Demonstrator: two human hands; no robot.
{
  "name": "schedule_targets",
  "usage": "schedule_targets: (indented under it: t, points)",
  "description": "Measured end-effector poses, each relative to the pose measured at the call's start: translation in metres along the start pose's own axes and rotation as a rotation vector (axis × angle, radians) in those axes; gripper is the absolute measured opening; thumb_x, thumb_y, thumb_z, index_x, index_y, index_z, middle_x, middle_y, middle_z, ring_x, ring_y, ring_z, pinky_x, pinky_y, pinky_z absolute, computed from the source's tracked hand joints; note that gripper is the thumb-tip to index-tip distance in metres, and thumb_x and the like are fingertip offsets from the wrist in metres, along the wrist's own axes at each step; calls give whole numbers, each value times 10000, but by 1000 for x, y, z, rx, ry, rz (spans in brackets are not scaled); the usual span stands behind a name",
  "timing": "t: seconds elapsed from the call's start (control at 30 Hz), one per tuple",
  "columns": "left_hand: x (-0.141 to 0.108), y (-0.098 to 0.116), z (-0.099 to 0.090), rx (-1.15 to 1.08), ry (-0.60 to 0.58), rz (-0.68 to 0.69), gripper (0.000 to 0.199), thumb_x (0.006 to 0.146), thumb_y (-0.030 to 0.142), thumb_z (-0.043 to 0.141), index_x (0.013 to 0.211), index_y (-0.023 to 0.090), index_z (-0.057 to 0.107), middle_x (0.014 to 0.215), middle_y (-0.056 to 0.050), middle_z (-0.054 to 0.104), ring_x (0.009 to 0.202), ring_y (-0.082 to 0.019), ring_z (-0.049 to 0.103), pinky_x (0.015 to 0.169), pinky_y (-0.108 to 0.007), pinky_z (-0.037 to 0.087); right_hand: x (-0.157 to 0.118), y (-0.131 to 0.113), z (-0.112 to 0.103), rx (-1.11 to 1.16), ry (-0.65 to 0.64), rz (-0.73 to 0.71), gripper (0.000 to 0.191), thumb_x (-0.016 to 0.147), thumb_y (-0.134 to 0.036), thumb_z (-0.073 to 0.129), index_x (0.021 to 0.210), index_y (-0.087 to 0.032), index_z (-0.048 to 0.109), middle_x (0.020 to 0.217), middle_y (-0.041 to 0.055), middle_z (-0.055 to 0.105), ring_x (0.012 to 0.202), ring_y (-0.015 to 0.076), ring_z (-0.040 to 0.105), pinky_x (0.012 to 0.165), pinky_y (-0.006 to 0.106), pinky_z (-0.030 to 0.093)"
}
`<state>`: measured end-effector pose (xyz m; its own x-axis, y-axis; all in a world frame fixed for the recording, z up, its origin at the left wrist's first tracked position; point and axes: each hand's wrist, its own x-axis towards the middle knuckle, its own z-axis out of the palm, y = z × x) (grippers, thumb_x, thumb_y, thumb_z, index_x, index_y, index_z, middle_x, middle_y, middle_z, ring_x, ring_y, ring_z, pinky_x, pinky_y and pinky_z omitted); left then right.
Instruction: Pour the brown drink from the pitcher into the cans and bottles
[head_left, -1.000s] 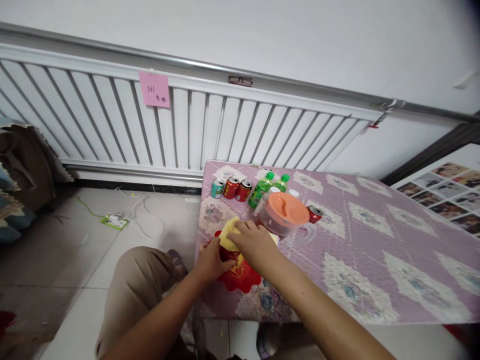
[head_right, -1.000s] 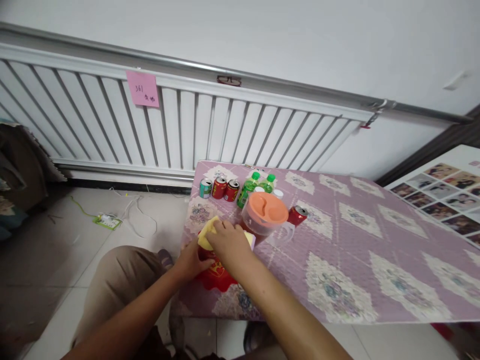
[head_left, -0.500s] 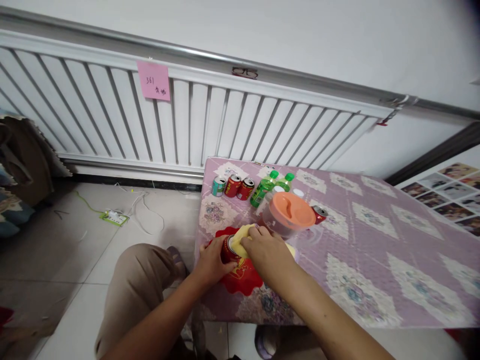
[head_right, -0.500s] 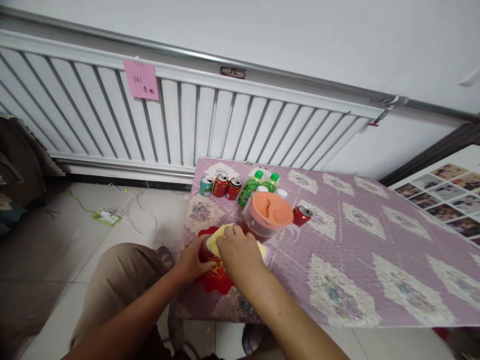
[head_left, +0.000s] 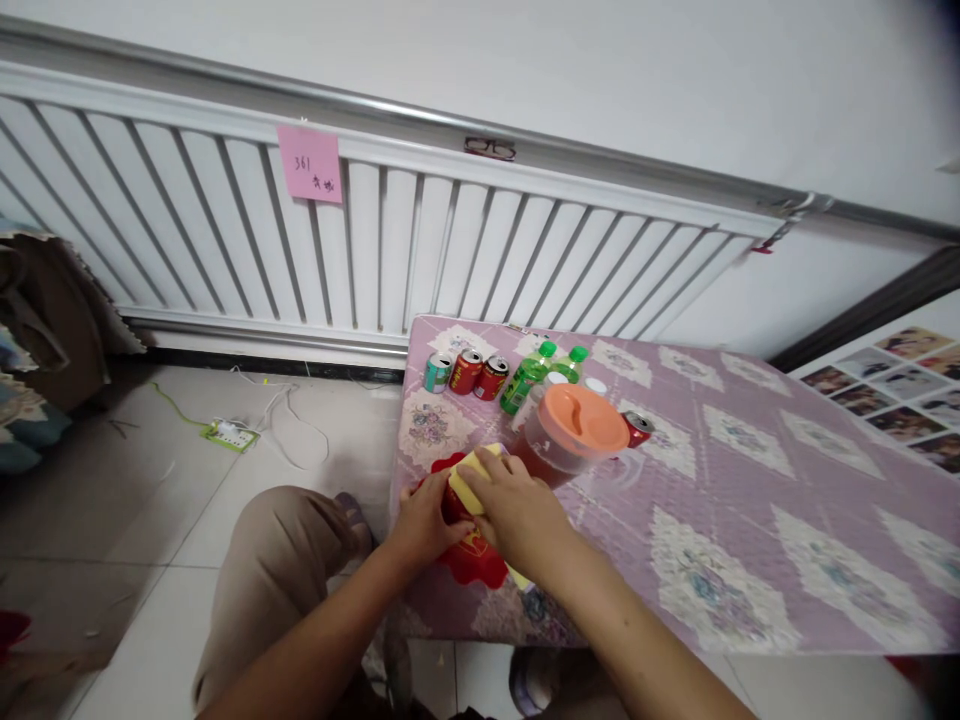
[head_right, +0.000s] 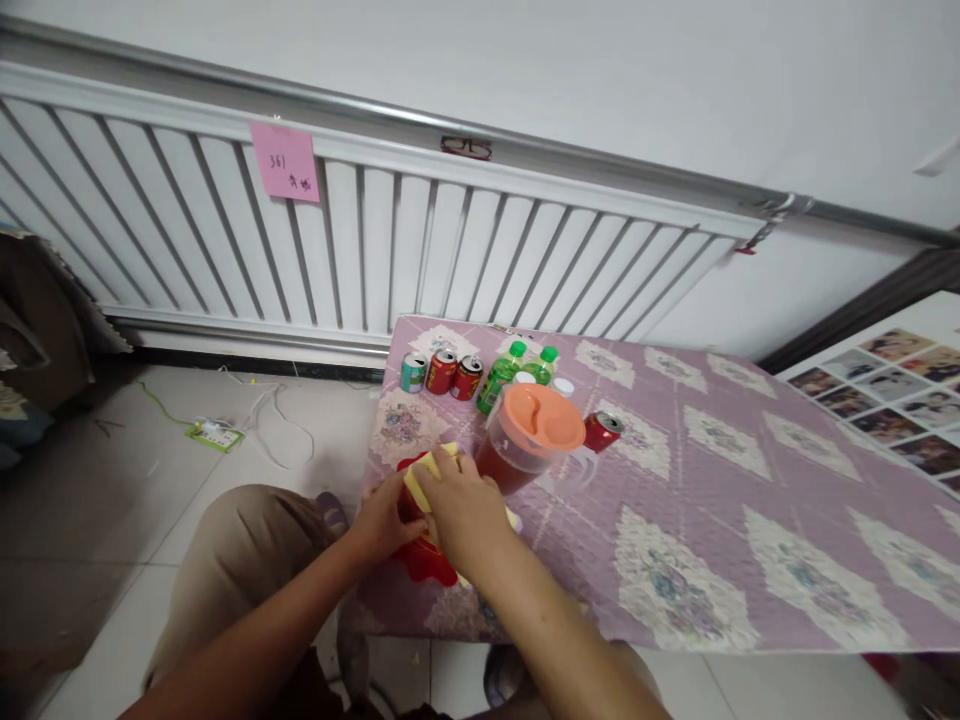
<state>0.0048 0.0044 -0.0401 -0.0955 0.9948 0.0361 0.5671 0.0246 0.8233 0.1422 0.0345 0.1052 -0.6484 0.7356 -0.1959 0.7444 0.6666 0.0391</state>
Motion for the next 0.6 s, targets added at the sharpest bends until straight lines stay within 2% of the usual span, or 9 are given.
schedule_targets:
  t: [0.13, 0.33, 0.5, 0.6]
  points:
    - [-1, 2, -1, 2, 10, -7, 681, 700, 226, 810, 1326, 226, 541, 1318, -111, 683, 1248, -343, 616, 1096, -564, 369, 4, -2, 3, -39, 29, -42, 458, 922, -136, 594, 1361, -266, 601, 1526, 92, 525, 1275, 342, 528, 856, 441, 562]
    - [-2, 0, 0, -42, 6, 21, 701, 707, 220, 804, 1346, 251, 518, 1374, -99, 656, 1291, -321, 594, 1136, -544, 357, 3, 5, -3, -126, 20, -147, 228, 991, -235, 574, 1159, -280, 721, 1452, 55, 608, 1320, 326, 515, 895, 440, 525]
    - [-1, 1, 0, -27, 9, 9, 708, 708, 237, 816, 1351, 251, 519, 1404, -115, 637, 1319, -343, 572, 1143, -578, 343, 2, 20, -1, -231, 85, -195, 195, 990, -263, 588, 1093, -271, 754, 1512, 58, 564, 1366, 341, 487, 915, 462, 510]
    - [-1, 3, -2, -15, 8, 1, 702, 704, 232, 821, 1343, 248, 529, 1401, -118, 639, 1320, -353, 572, 1143, -597, 332, 2, 29, -2, -282, 111, -145, 220, 1002, -250, 558, 1104, -262, 752, 1504, 74, 571, 1351, 343, 498, 924, 460, 502]
